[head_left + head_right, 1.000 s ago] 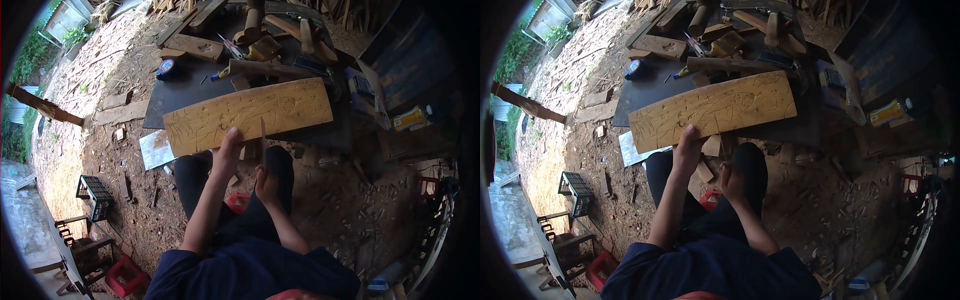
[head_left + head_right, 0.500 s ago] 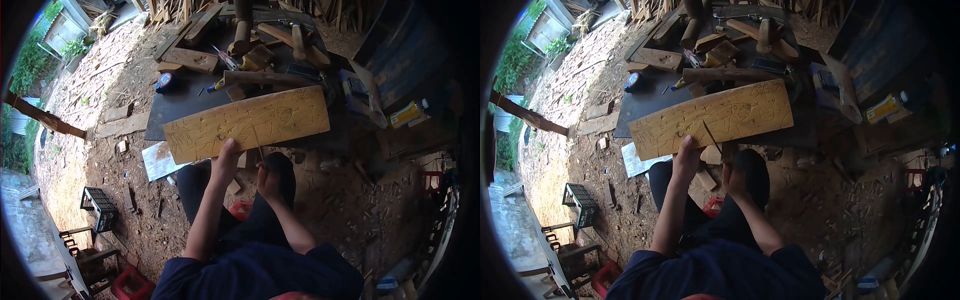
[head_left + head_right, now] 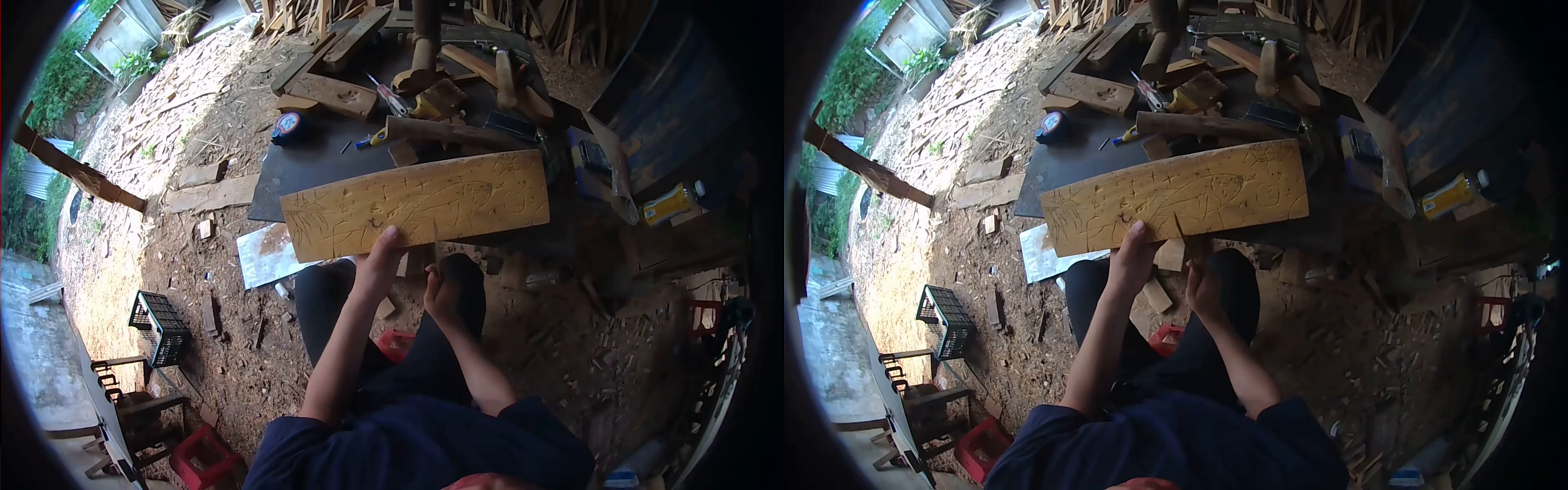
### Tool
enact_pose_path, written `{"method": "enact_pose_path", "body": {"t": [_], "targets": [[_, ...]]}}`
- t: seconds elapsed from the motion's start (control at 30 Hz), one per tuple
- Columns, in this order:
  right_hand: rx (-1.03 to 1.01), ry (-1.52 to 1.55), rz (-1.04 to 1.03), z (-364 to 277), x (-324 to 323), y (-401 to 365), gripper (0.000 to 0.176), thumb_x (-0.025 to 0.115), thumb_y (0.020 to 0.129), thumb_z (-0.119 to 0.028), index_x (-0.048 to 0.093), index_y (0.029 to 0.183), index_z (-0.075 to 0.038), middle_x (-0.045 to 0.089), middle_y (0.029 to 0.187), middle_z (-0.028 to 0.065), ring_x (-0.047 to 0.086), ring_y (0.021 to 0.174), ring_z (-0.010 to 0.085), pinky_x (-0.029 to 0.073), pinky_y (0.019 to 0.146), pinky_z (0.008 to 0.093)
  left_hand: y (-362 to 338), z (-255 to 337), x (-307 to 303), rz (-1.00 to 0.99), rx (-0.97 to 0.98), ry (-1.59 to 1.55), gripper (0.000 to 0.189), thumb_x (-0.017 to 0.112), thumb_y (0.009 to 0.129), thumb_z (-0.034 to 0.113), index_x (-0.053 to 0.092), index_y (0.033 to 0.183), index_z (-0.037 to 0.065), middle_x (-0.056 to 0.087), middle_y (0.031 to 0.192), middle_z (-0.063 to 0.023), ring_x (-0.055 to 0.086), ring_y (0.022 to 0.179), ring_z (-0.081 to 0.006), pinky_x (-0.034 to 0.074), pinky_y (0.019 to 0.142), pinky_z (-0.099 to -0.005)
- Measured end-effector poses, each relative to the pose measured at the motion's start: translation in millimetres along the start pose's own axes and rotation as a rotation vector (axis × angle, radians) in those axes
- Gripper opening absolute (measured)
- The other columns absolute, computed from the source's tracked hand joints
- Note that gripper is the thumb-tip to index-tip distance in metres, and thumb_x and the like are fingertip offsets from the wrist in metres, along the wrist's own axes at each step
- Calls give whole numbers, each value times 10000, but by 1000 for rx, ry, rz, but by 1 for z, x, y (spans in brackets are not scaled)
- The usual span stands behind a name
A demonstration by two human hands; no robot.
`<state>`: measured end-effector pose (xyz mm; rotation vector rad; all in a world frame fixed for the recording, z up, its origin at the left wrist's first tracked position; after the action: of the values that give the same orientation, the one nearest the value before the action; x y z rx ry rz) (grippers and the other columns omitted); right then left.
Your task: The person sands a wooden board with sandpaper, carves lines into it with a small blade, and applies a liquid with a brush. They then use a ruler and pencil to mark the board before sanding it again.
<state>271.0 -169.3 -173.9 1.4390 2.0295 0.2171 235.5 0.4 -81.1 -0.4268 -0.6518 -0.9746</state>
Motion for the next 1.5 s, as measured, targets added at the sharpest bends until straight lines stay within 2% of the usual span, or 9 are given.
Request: {"method": "enact_pose_path", "body": {"t": [0.2,0.5,0.6,0.7,0.8,1.0,1.2,1.3,1.5], "targets": [[75,116,-25,-42,-21,32,220,572,1086,-140,716,1151,13,766,971,204,780,887,395,606,738,436,0,-9,-9,-32,-49,13,677,695,1047,287,368,1575,18,517,1535,-185,530,1440,-326,427,1218,-547],[114,93,55,-38,-5,20,263,537,1114,-212,682,1093,7,715,932,186,744,856,346,563,755,420,-4,-6,-2,20,-29,-3,684,708,1036,302,384,1556,-3,537,1504,-194,551,1414,-331,446,1199,-541],[-48,87,135,-18,6,22,253,537,1117,-212,675,1085,-2,698,905,152,726,842,315,558,761,398,1,-1,-9,-7,-19,28,678,711,1033,309,399,1546,-6,550,1485,-200,554,1410,-334,450,1193,-544],[-4,53,60,-3,8,20,248,547,1096,-179,688,1208,-9,749,1011,193,766,915,403,604,803,448,0,-10,-11,-10,-43,17,685,719,1024,311,403,1546,0,551,1492,-190,553,1411,-336,442,1198,-554],[128,109,14,-7,1,4,249,530,1116,-196,682,1103,1,715,952,166,720,889,321,550,810,378,-7,-9,-13,43,-34,10,691,724,1018,319,408,1550,12,552,1505,-174,550,1415,-335,430,1207,-565],[78,53,4,-7,-12,-5,233,542,1101,-170,715,1122,-15,759,983,196,764,888,412,602,772,466,-3,-7,-4,16,-26,16,688,708,1024,345,419,1556,20,559,1514,-173,547,1430,-324,409,1229,-560],[83,57,-23,10,-15,-22,253,524,1108,-188,695,1109,-2,720,988,207,739,949,389,564,823,425,-1,-5,-4,8,-26,4,641,684,1042,315,434,1544,4,577,1492,-173,571,1402,-309,434,1208,-534],[224,100,-121,-26,-30,7,240,532,1105,-182,692,1123,-4,724,1002,205,740,955,388,567,830,422,-5,-8,-6,1,-41,-36,606,686,1046,270,432,1533,13,573,1460,-177,591,1360,-313,492,1150,-518],[30,23,-56,15,-17,-26,232,526,1104,-164,692,1120,-2,727,983,198,743,927,393,572,811,425,-6,2,5,25,-6,-24,598,685,1049,283,453,1507,-25,581,1457,-180,591,1360,-314,474,1171,-504]]}}
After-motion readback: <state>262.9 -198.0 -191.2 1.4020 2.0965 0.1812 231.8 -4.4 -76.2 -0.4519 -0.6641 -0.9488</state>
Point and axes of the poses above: each hand's wrist, its own y-axis towards the middle knuckle, its own x-axis out of the palm, z = x × y, the point moved 6 cm from there along y, towards the middle knuckle
